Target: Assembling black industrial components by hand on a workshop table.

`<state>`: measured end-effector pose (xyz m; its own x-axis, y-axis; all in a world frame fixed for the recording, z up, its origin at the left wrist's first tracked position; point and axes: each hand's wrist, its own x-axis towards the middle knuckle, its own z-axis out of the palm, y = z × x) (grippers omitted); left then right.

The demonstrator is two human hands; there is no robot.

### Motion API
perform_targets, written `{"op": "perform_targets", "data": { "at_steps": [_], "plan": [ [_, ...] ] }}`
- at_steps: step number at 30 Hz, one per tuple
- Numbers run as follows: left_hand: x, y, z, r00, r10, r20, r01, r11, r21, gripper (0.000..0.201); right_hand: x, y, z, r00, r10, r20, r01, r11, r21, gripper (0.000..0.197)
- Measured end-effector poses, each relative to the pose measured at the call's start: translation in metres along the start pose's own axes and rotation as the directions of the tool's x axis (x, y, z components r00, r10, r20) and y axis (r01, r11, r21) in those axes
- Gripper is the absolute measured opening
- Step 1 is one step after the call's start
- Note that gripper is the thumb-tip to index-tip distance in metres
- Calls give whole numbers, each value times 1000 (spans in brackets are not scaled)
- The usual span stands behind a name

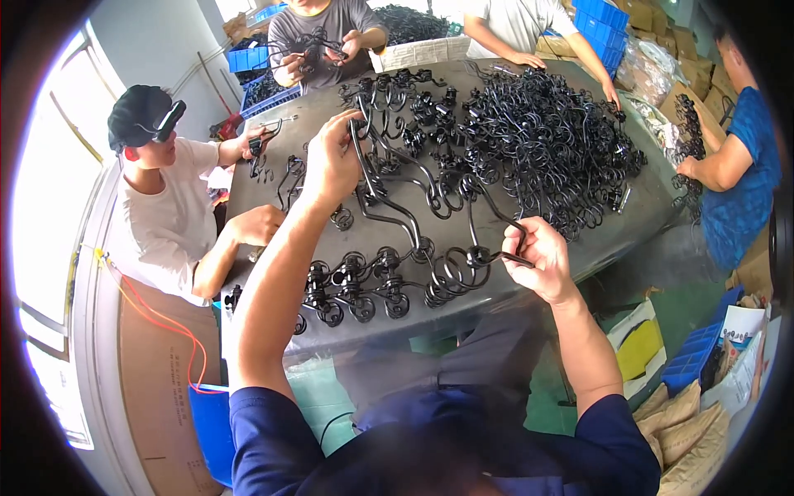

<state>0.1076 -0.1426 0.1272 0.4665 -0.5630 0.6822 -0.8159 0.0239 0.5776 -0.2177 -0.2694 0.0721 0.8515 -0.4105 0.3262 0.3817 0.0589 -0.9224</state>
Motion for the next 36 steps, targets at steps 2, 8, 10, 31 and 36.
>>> {"op": "perform_targets", "data": {
  "at_steps": [2,8,10,31,36],
  "plan": [
    [-1,0,0,996,-69,58,75,992,-99,36,1,0,1,999,29,-26,-28,999,29,48],
    [-1,11,-3,948,-234,217,252,966,-61,36,1,-8,-1,992,120,-43,-116,989,88,56],
    [-2,15,-4,950,-228,214,234,972,-5,36,1,-8,-1,986,163,-40,-160,985,67,56],
    [-5,14,2,973,-107,206,118,992,-44,34,6,6,5,982,181,49,-187,919,348,48],
    [-5,12,2,984,-38,175,47,998,-48,32,5,11,6,963,248,101,-265,830,491,46]
  ]
}}
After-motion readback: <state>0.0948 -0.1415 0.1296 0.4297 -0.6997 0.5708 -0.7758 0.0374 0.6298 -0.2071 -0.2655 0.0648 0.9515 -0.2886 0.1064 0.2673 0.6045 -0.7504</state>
